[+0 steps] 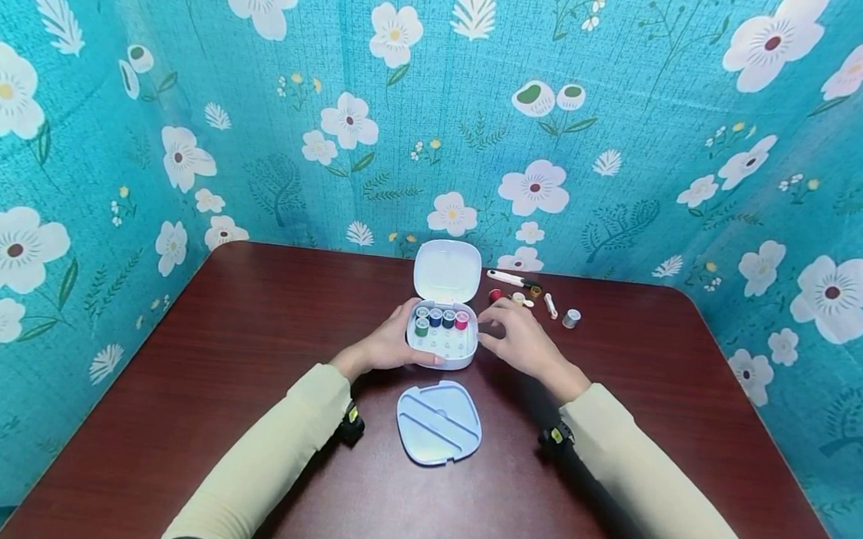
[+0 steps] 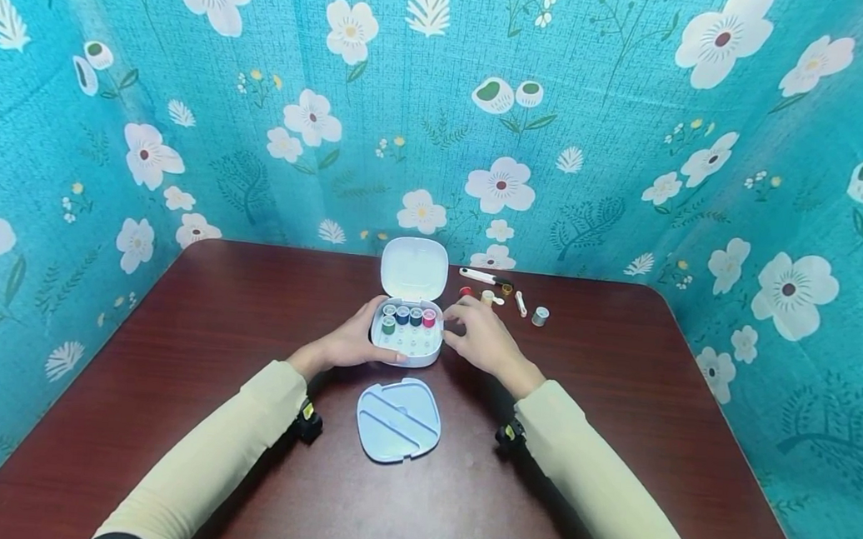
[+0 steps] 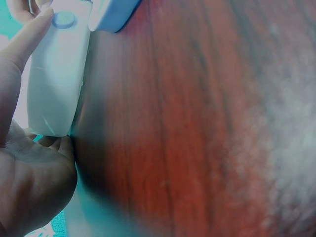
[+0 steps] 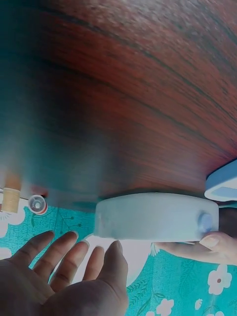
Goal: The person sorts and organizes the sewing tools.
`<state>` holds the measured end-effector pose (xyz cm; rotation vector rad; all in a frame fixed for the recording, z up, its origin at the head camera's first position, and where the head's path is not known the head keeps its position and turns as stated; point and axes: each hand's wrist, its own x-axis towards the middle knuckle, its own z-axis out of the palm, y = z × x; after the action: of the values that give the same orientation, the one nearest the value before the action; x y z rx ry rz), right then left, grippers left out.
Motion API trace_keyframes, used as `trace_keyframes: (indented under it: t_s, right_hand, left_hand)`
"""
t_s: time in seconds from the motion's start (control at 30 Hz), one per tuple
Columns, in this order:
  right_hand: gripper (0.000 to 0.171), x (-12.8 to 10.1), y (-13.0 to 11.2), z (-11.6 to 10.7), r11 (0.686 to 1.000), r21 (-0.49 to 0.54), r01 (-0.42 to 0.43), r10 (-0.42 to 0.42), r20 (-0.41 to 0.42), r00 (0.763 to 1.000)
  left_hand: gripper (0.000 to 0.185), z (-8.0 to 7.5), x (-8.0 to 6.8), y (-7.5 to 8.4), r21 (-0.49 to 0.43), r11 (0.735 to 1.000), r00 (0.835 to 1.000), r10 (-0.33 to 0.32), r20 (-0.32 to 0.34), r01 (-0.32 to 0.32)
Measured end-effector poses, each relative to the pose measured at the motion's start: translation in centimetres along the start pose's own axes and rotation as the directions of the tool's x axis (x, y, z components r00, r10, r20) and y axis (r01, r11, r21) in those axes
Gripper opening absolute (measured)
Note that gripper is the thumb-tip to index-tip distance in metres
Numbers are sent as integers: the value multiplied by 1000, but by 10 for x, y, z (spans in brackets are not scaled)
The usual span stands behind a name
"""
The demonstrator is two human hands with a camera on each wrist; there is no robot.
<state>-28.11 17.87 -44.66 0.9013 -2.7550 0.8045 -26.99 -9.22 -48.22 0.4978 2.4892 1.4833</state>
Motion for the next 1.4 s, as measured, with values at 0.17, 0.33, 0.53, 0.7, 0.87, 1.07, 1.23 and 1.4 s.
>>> trace_keyframes:
  t_s: [0.17, 0.33, 0.53, 0.7, 0.87, 1.07, 1.23, 1.4]
  right_hand:
    - [25, -3, 6, -2, 1000, -7, -13, 13, -2, 1000]
    - [26, -8, 11, -5, 1000, 2, -13, 13, -14, 1000]
    - [27, -14, 17, -9, 999, 17, -36, 36, -23, 999]
    - [26, -20, 22, -12, 996, 6, -86, 86, -10, 996]
    - [24, -26, 28, -14, 992, -11, -125, 124, -7, 992]
    - [21, -34, 34, -18, 982, -53, -179, 178, -30, 984]
    - [17, -40, 40, -21, 966, -85, -243, 239, -61, 969]
    - [15, -46, 46, -26, 941, -101, -323, 316, -76, 946]
  left_hand:
    - [112, 0, 0, 0, 21, 1000, 1000, -11, 1, 11]
    - [112, 0, 1, -1, 37, 999, 1000, -19, -5, 19]
    - [113, 0, 1, -1, 51, 998, 1000, -26, -5, 26]
    - [114, -1, 1, 0, 52, 998, 1000, -28, -5, 28]
    - [114, -1, 1, -1, 51, 998, 999, -38, 0, 38]
    - [113, -1, 1, -1, 39, 999, 999, -33, 0, 33]
    - [113, -2, 1, 0, 30, 999, 1000, -32, 1, 31]
    - [114, -1, 1, -2, 35, 999, 999, -38, 3, 38]
